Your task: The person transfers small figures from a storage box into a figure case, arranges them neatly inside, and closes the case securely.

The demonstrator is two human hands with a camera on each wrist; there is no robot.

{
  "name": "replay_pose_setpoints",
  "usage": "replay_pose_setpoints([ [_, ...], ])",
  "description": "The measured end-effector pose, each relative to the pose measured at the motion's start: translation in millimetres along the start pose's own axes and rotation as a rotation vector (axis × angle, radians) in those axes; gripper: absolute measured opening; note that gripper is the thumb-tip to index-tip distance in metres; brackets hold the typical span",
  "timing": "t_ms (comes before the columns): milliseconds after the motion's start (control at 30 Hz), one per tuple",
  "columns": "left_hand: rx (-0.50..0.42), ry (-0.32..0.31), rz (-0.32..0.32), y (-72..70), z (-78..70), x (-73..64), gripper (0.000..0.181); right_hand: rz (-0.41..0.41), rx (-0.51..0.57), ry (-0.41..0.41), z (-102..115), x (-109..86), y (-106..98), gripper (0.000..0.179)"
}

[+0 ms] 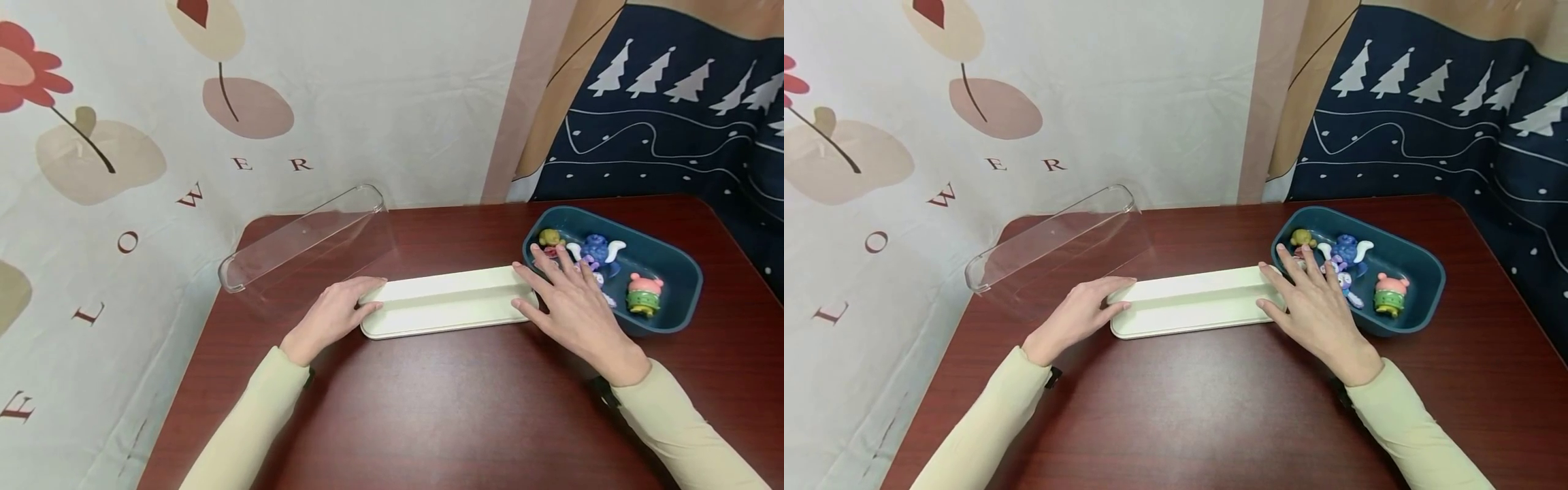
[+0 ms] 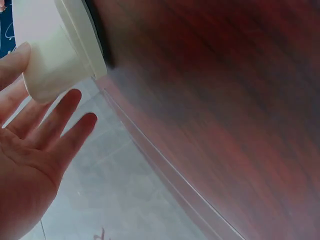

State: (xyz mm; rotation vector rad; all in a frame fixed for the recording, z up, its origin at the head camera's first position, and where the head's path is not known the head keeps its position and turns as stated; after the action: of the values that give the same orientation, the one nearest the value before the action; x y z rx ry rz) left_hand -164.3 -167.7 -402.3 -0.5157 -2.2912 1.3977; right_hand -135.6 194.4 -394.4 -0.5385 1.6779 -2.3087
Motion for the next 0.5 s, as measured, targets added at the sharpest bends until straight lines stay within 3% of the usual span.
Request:
replay_pose_setpoints([
  [267, -0.043, 0.043, -0.015, 1.4, 5.0, 8.6, 0.042, 0.021, -0.022, 0.007, -3, 2.0, 4, 0.062],
  [500, -0.125, -0.005, 0.138, 6.9, 13.2, 2.6, 0.072, 0.037, -0.031, 0.013, -2, 2.4, 6, 0.061],
])
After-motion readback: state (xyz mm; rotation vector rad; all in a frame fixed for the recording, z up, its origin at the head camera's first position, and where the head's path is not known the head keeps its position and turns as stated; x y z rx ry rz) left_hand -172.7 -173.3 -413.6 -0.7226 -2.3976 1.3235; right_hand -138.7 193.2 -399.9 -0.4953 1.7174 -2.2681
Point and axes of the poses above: each hand's wrist, its own x-axis towards the middle knuckle, its own y-axis out of the palm, z = x × y, the point moved 5 cm from there along x, towards the middle knuckle, and after that the axes turned 3 degrees about -y, right-handed, at the moved point
